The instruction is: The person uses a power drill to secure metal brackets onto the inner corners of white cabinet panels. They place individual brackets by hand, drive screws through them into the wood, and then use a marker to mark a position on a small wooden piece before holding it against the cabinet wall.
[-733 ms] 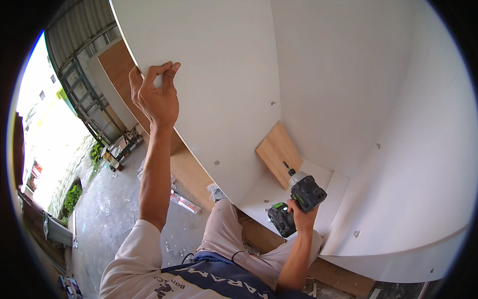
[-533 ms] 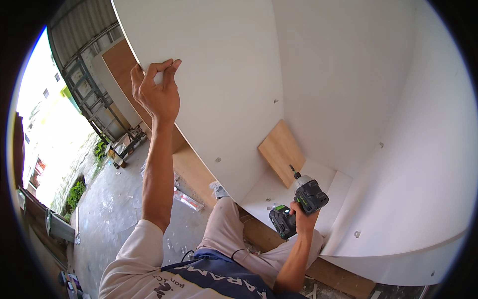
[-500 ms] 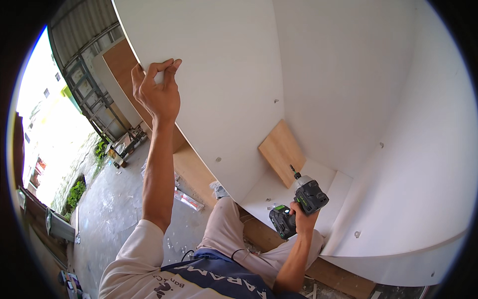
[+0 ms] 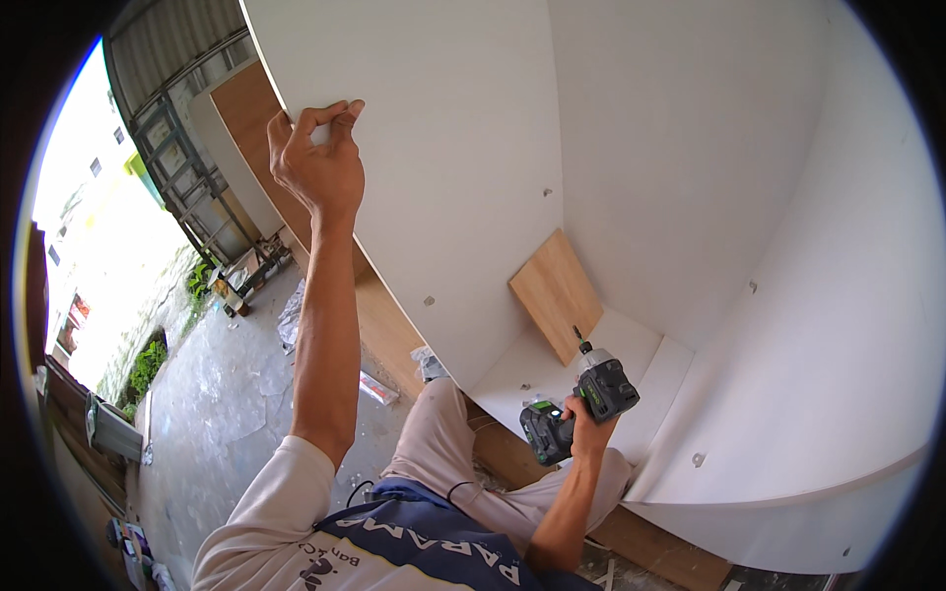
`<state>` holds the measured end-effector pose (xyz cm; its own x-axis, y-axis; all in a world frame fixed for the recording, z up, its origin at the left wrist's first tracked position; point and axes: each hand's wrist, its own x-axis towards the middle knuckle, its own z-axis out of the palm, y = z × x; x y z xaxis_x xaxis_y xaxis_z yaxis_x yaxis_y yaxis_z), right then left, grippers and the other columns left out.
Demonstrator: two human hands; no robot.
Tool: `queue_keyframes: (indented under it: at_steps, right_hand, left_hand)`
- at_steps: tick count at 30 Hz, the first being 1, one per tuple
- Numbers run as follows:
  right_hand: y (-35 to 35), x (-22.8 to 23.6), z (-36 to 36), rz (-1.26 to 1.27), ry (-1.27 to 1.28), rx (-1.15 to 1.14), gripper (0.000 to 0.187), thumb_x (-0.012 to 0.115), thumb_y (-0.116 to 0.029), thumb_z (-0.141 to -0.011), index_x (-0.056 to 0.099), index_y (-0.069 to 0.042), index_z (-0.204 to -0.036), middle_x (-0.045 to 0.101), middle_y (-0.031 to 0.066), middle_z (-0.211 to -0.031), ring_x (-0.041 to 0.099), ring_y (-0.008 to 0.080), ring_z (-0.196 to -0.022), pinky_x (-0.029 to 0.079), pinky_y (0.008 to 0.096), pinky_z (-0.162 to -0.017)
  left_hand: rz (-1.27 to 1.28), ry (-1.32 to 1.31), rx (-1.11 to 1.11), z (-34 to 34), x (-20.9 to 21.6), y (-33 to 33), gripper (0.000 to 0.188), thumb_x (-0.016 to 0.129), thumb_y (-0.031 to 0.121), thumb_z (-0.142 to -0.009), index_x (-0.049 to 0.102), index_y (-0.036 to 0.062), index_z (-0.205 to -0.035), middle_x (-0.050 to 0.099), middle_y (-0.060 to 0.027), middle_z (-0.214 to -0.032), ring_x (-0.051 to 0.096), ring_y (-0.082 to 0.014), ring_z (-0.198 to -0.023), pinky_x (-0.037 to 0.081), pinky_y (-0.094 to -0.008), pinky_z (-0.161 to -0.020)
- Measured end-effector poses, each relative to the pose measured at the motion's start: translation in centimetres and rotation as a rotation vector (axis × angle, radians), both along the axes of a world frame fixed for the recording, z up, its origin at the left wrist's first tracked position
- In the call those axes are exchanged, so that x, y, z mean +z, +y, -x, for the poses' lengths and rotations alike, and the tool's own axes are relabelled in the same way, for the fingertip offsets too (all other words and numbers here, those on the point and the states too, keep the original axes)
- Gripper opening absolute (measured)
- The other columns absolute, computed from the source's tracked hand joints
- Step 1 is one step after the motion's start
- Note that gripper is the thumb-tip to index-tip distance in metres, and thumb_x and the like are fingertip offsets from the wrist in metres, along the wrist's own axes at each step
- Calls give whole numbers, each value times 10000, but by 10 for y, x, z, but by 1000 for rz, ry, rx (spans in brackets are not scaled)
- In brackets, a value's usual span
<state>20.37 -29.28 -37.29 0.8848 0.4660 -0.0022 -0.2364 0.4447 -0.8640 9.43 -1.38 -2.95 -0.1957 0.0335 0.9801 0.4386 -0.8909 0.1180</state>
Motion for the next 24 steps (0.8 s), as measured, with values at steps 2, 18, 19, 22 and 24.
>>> queue_keyframes:
  at_steps: [2,18,19,22,24]
  right_hand:
    - [0,4,4,5,36,-27,348,606,89,-731,579,54,-1076,580,65,-677,537,139,-523,452,273,-530]
    - [-33,-132,-72,371,-408,-618,465,805,-46,-795,532,50,-1159,652,130,-1042,633,224,-914,500,355,-877]
    - [-29,-126,-75,337,-424,-624,372,818,-69,-792,595,50,-1064,665,120,-990,627,213,-871,497,350,-845]
    - [-26,-121,-81,391,-474,-652,204,786,-36,-804,647,6,-948,660,59,-880,606,170,-787,497,317,-784]
    - [-29,-123,-77,429,-484,-658,215,794,-42,-802,648,7,-952,659,60,-888,603,171,-794,494,319,-787]
  left_hand:
    - [69,16,30,2,1,3,155,867,176,-718,743,99,-768,608,-69,-925,616,-247,-892,499,-393,-747]
    - [114,-41,-757,7,-55,-2,748,772,101,-739,391,82,-1383,341,-152,-1405,499,-292,-1234,514,-420,-920]
    - [-6,-94,-671,12,-64,-3,747,777,110,-746,388,72,-1382,348,-152,-1399,466,-304,-1271,497,-420,-946]
    - [-97,-48,-492,29,-133,-13,655,754,128,-782,410,23,-1330,354,-182,-1381,423,-335,-1282,442,-427,-992]
    - [-10,72,-571,42,-201,-31,554,719,114,-786,446,10,-1257,405,-221,-1318,479,-345,-1193,446,-438,-943]
